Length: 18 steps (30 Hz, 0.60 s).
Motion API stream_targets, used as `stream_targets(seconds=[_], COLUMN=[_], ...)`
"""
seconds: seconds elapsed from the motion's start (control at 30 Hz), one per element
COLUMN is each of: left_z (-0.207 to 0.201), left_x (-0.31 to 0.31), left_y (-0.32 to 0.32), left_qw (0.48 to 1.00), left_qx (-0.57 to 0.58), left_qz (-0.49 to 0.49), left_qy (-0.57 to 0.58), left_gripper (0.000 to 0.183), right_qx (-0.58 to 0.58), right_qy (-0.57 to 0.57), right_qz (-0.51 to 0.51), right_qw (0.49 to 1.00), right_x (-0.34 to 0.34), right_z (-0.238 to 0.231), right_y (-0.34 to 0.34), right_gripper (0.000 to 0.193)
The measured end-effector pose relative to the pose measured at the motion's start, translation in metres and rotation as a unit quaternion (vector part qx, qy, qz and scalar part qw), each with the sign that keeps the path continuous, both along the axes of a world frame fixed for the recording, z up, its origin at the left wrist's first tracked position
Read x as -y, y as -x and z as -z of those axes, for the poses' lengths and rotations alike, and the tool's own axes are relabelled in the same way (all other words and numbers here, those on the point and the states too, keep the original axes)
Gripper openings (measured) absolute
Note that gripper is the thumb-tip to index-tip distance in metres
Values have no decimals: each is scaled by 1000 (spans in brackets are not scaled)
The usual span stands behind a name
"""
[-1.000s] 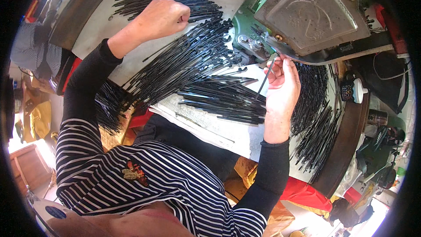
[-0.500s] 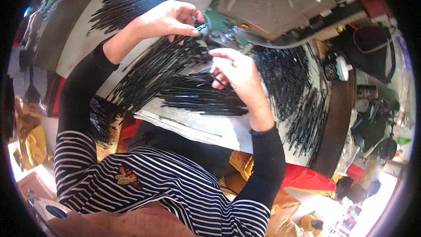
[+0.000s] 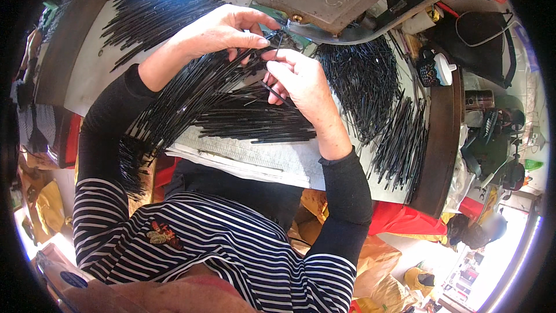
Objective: The person assembles small black plastic components by pressing plastic rods into plastic sleeves using an assembly press, creating assembled parts.
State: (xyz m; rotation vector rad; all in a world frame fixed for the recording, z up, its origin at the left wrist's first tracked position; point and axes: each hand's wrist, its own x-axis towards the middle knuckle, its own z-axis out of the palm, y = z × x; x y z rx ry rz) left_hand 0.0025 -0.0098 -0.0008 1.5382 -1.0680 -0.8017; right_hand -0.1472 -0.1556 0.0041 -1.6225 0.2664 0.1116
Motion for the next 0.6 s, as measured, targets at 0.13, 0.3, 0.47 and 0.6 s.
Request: stream_targets(seconds=[0.13, 0.3, 0.47, 0.6], left_z=[4, 2, 4, -1], left_x=[3, 4, 7, 6], left_y=[-4, -1, -1, 3], left_qw=[1000, 1000, 1000, 1000], left_qx=[3, -12, -3, 11], left_qz=[-11, -9, -5, -9], left_qy=[17, 19, 14, 4], left_gripper=[43, 43, 42, 39], right_qx=[4, 1, 1, 1], right_qy=[-5, -11, -14, -6], right_qz=[11, 21, 21, 17], right_qw=[1000, 1000, 1000, 1000], right_x=[0, 2, 3, 4], right_z=[-2, -3, -3, -3], right_y=[2, 2, 1, 2], right_gripper=[26, 27, 27, 26])
